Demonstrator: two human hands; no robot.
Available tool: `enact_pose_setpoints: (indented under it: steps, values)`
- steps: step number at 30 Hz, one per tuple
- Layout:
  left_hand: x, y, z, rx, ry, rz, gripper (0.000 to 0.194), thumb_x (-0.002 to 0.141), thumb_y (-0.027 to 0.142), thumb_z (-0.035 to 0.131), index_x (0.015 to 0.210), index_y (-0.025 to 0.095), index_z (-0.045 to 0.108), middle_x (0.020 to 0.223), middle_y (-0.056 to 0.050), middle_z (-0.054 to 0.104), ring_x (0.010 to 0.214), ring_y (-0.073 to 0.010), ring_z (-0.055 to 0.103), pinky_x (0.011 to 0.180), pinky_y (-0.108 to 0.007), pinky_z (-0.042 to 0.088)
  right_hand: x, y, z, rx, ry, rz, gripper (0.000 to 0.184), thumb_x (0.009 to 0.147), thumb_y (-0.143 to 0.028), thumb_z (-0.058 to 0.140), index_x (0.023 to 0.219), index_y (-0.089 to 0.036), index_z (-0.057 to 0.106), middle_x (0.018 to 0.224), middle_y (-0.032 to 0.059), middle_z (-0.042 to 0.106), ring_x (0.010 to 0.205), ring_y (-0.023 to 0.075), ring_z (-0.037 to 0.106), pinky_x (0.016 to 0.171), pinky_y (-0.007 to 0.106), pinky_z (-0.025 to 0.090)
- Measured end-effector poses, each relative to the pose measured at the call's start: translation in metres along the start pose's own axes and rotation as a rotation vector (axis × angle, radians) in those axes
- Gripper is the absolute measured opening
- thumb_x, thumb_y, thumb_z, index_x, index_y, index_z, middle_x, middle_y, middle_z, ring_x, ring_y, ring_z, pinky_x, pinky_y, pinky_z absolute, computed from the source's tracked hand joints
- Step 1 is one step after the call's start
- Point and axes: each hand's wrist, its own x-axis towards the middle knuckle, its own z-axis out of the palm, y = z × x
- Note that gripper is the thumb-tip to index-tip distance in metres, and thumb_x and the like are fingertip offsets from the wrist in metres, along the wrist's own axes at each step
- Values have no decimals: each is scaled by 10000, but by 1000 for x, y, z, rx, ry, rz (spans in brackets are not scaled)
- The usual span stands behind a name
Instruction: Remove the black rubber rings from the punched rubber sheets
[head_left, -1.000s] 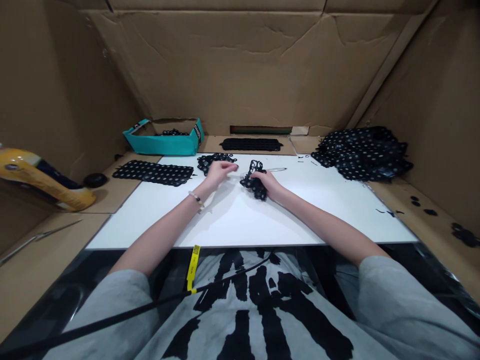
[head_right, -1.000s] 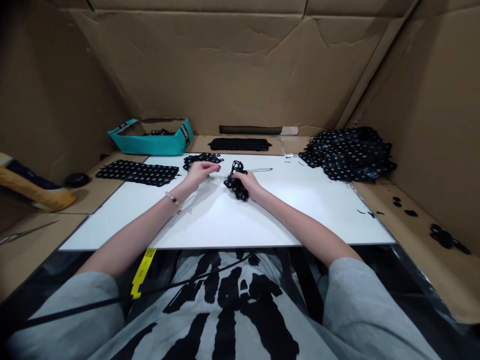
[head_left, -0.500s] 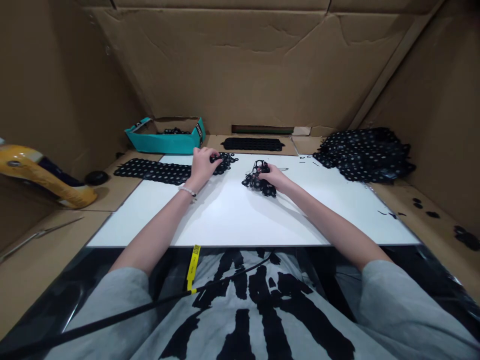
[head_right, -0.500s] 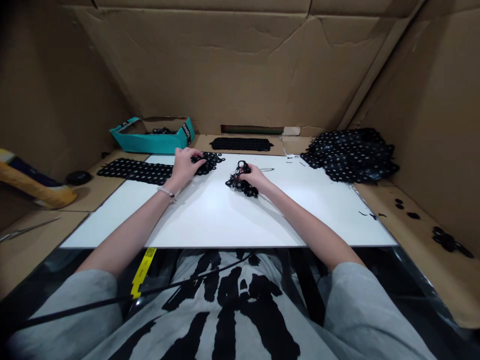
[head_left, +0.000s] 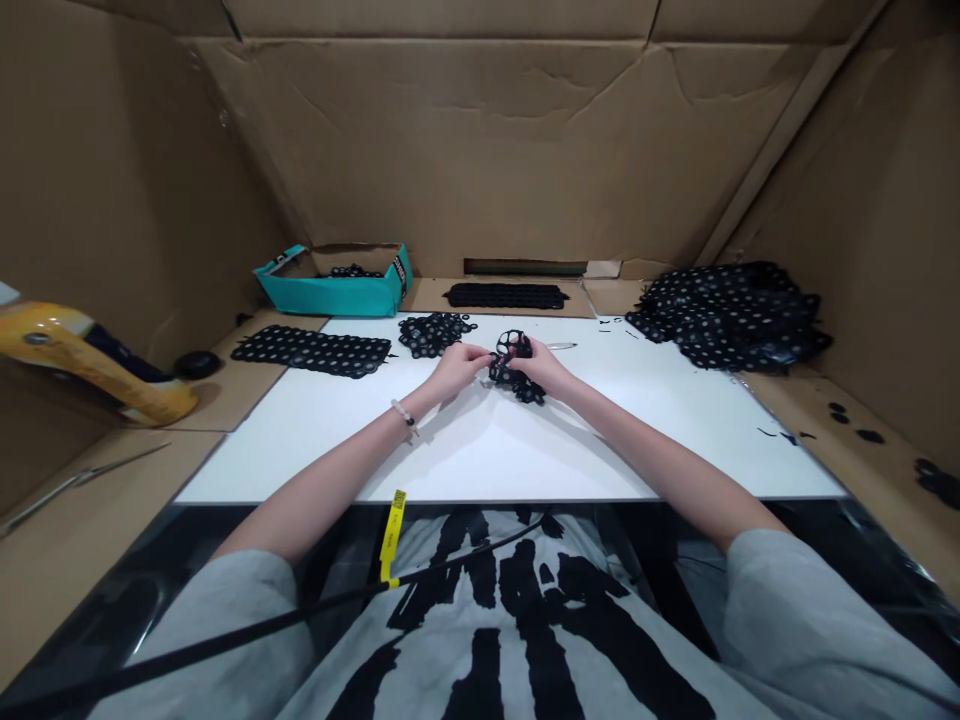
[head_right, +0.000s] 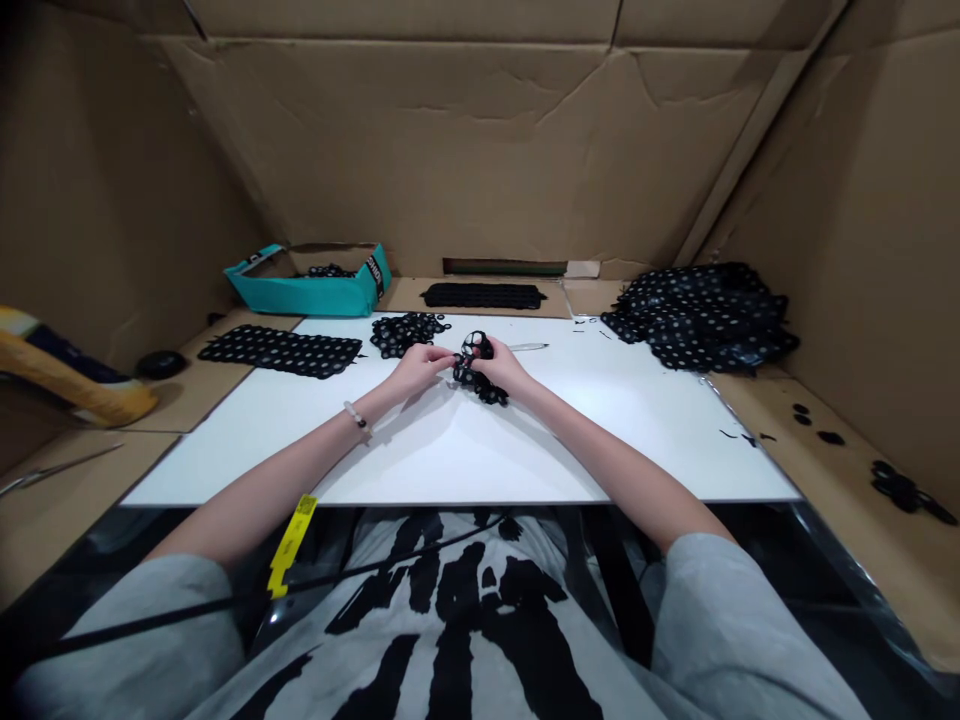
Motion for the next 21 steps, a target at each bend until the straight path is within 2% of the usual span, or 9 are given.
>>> enact_pose_setpoints:
  steps: [4,7,10,12,14,17,21]
  values:
    - [7,-4,-5,8,158,0,240,801,316,604,744,177,792,800,-50,781,828,-246,685,791,-323,480,0,-1,0,-22,18,6,281,548,-188,609,814,-220,525,771,-46,577,853,195,627,843,327,485]
    - [16,-9,-32,55,366,-34,278,843,325,568,767,177,791,815,-70,784,812,-259,679,794,-350,495,-2,-3,-2,-59,48,2,277,551,-165,586,814,-222,523,780,-38,608,854,192,627,830,318,489]
    - [21,-20,-67,214,522,40,229,847,315,605,823,196,799,938,-79,792,930,-283,674,900,-372,482,-3,-6,-4,-53,45,35,287,547,-153,597,818,-220,530,791,-33,624,852,190,624,806,314,497]
    - [21,-30,-82,318,524,56,149,805,276,666,814,206,797,956,-88,781,973,-299,654,965,-397,458,-3,-7,-4,-24,47,75,290,542,-141,601,812,-219,531,796,-33,624,848,188,627,785,306,499]
    - [20,-39,-87,394,481,44,92,771,231,697,780,213,787,918,-99,763,1017,-325,621,981,-427,444,-4,-8,-4,-13,49,107,277,545,-132,601,800,-217,536,803,-31,631,840,185,628,781,302,499]
    - [18,-43,-84,458,419,35,83,761,200,697,739,228,772,846,-105,739,1059,-356,573,961,-455,433,-5,-10,-5,-7,52,129,236,562,-129,602,777,-210,548,792,-32,632,834,180,630,806,305,502]
    - [15,-29,-73,461,378,135,139,818,267,655,790,227,785,889,-105,756,1022,-339,584,976,-468,410,-6,-12,-5,43,67,139,267,548,-93,607,788,-202,563,802,-41,632,862,171,634,871,312,509]
